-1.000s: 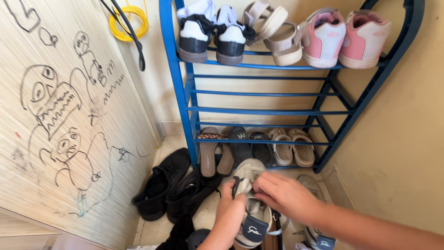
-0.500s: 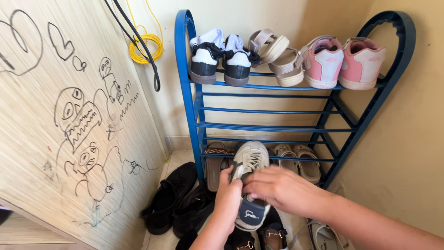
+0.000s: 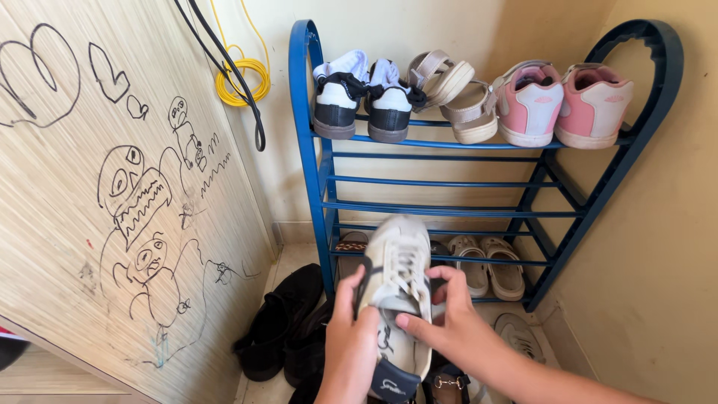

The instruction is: The person organizes a shoe rack by picking up various shoes from the floor and lower shelves, then placing them onto the rack. They handle sneakers, sandals, flats, and slides, arranging them by type and color across multiple shelves.

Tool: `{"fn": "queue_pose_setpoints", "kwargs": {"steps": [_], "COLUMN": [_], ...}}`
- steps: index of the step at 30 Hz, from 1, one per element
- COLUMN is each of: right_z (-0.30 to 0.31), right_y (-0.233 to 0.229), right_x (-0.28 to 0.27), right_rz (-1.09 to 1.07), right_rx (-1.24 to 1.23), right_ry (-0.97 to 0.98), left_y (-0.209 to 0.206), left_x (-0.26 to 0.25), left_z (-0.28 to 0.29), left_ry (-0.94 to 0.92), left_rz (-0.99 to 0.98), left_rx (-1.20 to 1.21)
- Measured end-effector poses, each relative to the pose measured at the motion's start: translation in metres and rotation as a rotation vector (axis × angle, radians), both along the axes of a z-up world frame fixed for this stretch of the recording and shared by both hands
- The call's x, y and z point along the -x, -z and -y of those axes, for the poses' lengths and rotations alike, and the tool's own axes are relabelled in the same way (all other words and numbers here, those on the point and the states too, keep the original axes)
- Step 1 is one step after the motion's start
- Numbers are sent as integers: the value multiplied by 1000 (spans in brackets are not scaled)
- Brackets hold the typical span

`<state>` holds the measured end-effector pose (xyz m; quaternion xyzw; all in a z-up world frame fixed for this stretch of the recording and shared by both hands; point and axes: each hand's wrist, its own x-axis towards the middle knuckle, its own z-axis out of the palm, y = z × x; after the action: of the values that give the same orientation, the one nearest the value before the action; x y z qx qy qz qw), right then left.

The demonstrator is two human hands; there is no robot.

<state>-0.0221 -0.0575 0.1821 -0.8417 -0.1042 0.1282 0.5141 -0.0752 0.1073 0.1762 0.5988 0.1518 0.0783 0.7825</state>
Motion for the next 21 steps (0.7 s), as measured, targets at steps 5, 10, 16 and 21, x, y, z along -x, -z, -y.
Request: {"fn": "queue_pose_setpoints", "kwargs": {"steps": [5,10,16,21], "right_z": [-1,-14,-65,-97], "right_y": [-4,-7,31,0], "right_x": [-26,-126,-256,-271], "right_rz": [-113,169,737,364], "right_rx": [-94,51,82,135], "right_ry": [-24,-21,-94,-53], "left_y": [-10,-39,-52,-45], "left_x": [-35,-61,-87,-130], "left_z": [-1,5,-3,-32], "left_ry": [-17,-266,-315,-206], "left_rz": [197,259,418,298], "left_rx": [38,-679,-999,-1086]}}
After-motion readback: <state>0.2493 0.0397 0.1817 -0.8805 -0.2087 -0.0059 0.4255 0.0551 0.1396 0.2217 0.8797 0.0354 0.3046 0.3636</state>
